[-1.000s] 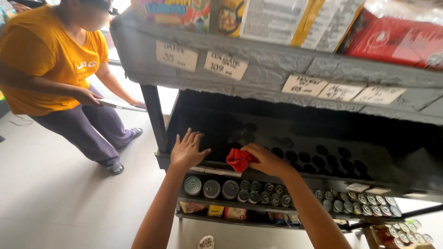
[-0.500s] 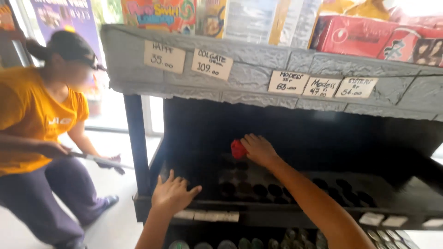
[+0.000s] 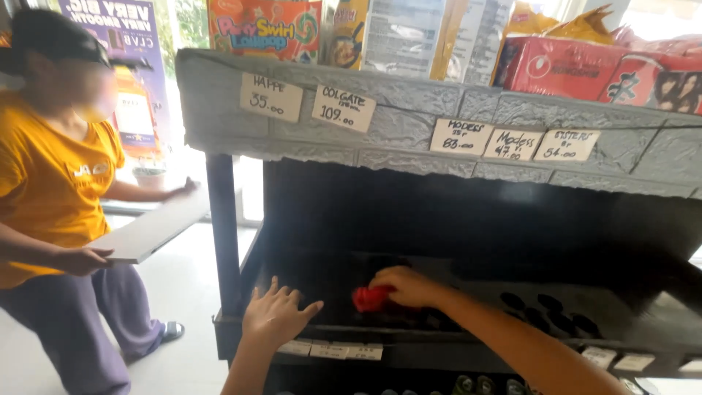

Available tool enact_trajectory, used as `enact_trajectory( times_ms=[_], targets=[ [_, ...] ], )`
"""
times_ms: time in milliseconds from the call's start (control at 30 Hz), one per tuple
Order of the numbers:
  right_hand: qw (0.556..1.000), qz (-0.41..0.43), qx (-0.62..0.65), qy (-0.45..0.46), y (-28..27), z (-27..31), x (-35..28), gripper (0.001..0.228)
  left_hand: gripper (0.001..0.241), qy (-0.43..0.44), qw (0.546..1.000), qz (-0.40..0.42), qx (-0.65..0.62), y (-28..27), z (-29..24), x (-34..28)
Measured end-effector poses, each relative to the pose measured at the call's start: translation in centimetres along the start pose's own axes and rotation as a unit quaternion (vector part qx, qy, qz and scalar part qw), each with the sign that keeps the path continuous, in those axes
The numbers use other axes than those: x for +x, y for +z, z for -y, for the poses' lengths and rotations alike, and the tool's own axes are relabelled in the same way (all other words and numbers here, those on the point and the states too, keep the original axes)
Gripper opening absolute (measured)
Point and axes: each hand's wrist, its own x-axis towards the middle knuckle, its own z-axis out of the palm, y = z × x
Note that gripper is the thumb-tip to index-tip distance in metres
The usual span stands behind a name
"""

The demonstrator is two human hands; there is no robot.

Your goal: Stocking canned goods from a cardboard box onto a store shelf and then wiping the shelf with a red cloth.

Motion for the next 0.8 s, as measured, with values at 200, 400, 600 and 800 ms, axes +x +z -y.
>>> enact_trajectory(
  times_ms=[200, 400, 600, 800],
  targets=[
    [0.958, 0.158, 0.131, 0.201, -3.8, -2.4, -2.8, 0.045, 0.075, 0.006, 1.0, -0.02, 0.003, 0.4, 0.3, 0.1],
    [0.966, -0.037, -0.154, 0.203, 2.7, -9.0, 7.7, 0.04, 0.071, 0.011, 0.998, 0.052, -0.038, -2.4, 0.2, -1.3],
    [0.997, -0.038, -0.069, -0.014, 6.1, 0.4, 13.5, 0.039, 0.063, 0.004, 0.997, -0.049, -0.064, -1.1, 0.7, -0.9],
    [0.952, 0.144, 0.26, -0.07, 1.9, 5.0, 3.8, 0.04, 0.051, -0.011, 0.988, -0.119, -0.094, -0.6, 0.4, -1.2]
  ],
)
